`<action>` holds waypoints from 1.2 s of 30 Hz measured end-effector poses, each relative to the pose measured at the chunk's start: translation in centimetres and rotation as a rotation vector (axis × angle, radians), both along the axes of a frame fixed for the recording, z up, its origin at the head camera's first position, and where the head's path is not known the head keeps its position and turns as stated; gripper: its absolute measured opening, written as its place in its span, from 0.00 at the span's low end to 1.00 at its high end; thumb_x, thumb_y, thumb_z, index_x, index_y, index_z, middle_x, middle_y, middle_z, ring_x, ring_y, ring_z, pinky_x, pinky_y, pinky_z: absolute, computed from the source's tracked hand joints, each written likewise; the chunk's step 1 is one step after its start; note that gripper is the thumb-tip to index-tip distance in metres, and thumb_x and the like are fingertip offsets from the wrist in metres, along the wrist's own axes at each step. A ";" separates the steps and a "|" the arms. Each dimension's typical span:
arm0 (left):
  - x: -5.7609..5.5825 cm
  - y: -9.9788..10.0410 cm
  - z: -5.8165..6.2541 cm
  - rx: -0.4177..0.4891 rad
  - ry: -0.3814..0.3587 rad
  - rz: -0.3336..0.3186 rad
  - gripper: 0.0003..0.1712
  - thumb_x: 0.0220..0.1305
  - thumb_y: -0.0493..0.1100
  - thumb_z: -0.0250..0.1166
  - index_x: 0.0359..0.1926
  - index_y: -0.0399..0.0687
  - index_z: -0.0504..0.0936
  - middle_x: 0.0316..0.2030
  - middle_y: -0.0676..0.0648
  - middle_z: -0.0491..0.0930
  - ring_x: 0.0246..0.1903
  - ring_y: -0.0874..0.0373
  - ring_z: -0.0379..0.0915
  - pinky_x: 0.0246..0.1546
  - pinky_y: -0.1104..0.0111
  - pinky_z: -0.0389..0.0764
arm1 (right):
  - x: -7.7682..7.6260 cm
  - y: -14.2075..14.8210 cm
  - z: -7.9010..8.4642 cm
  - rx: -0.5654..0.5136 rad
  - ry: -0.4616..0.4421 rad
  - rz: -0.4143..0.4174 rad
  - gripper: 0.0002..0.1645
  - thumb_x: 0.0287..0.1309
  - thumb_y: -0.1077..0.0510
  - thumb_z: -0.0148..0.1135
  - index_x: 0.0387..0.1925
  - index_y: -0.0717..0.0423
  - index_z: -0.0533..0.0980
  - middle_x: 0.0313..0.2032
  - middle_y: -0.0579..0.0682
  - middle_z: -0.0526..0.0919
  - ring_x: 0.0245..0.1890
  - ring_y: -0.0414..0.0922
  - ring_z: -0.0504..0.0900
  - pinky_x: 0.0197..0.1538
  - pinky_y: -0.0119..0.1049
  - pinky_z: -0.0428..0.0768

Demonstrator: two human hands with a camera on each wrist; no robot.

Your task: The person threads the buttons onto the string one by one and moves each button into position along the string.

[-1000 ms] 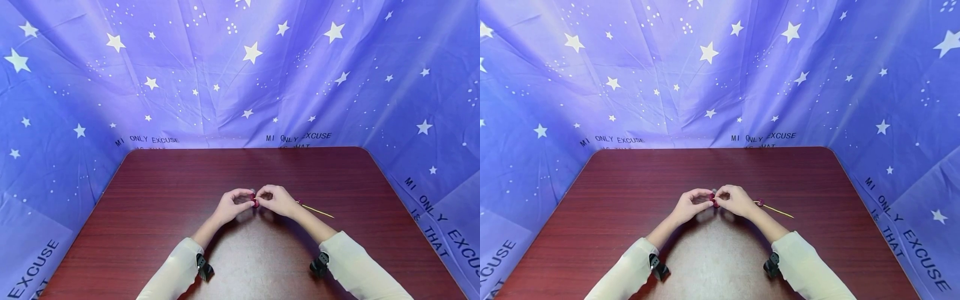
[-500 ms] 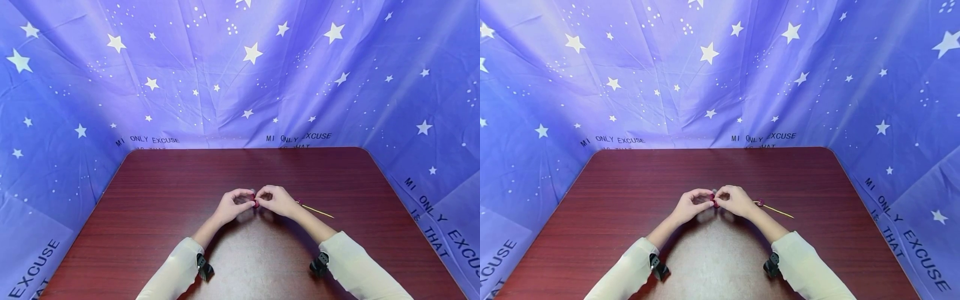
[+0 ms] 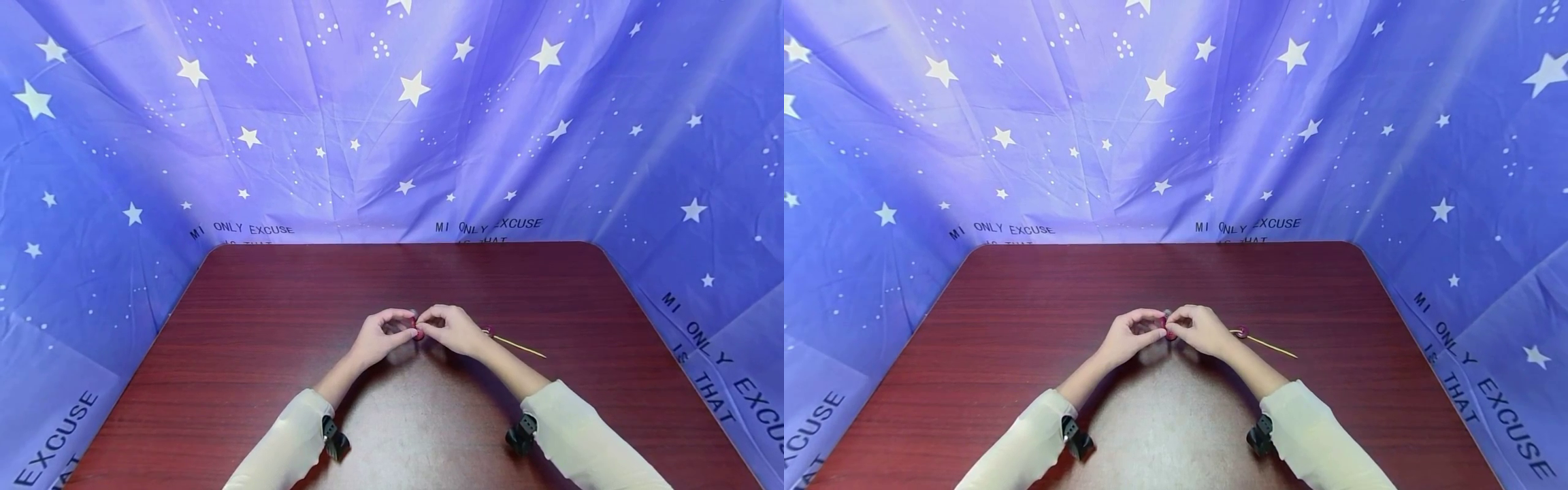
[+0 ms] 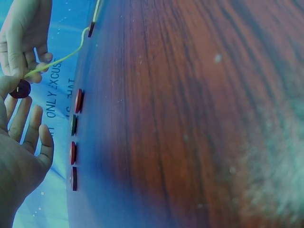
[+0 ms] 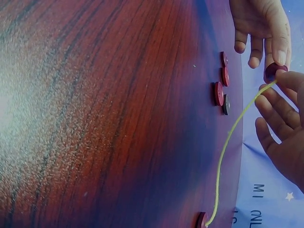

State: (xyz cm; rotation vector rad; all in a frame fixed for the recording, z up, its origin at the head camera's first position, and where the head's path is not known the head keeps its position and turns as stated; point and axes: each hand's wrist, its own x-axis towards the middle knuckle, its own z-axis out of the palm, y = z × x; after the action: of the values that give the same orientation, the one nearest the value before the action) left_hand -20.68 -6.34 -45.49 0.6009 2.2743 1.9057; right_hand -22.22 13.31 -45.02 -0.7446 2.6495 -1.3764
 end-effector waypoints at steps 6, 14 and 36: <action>0.1 0.0 0.1 -0.030 0.018 0.021 0.19 0.56 0.34 0.66 0.49 0.30 0.77 0.46 0.35 0.81 0.37 0.45 0.78 0.33 0.71 0.78 | -0.1 0.0 -0.1 -0.004 -0.024 0.014 0.05 0.57 0.59 0.62 0.33 0.55 0.82 0.32 0.47 0.85 0.30 0.33 0.78 0.35 0.26 0.77; 0.3 0.1 0.3 -0.039 0.007 0.041 0.20 0.56 0.35 0.67 0.50 0.32 0.78 0.43 0.35 0.82 0.37 0.44 0.78 0.32 0.76 0.77 | -0.2 0.0 0.0 -0.006 -0.040 0.005 0.05 0.57 0.60 0.61 0.34 0.56 0.82 0.32 0.49 0.85 0.31 0.34 0.79 0.37 0.27 0.78; 0.4 0.4 0.4 -0.032 0.104 0.099 0.17 0.53 0.34 0.68 0.46 0.32 0.80 0.40 0.36 0.80 0.37 0.49 0.80 0.35 0.71 0.79 | -0.2 0.0 0.3 -0.128 -0.187 -0.037 0.13 0.59 0.57 0.61 0.37 0.63 0.83 0.33 0.56 0.86 0.29 0.32 0.77 0.35 0.26 0.76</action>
State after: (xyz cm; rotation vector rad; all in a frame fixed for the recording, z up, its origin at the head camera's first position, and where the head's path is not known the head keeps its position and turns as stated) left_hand -20.32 -5.92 -45.14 0.6078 2.4367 1.9202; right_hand -22.38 13.26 -44.76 -0.5501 2.4632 -1.5537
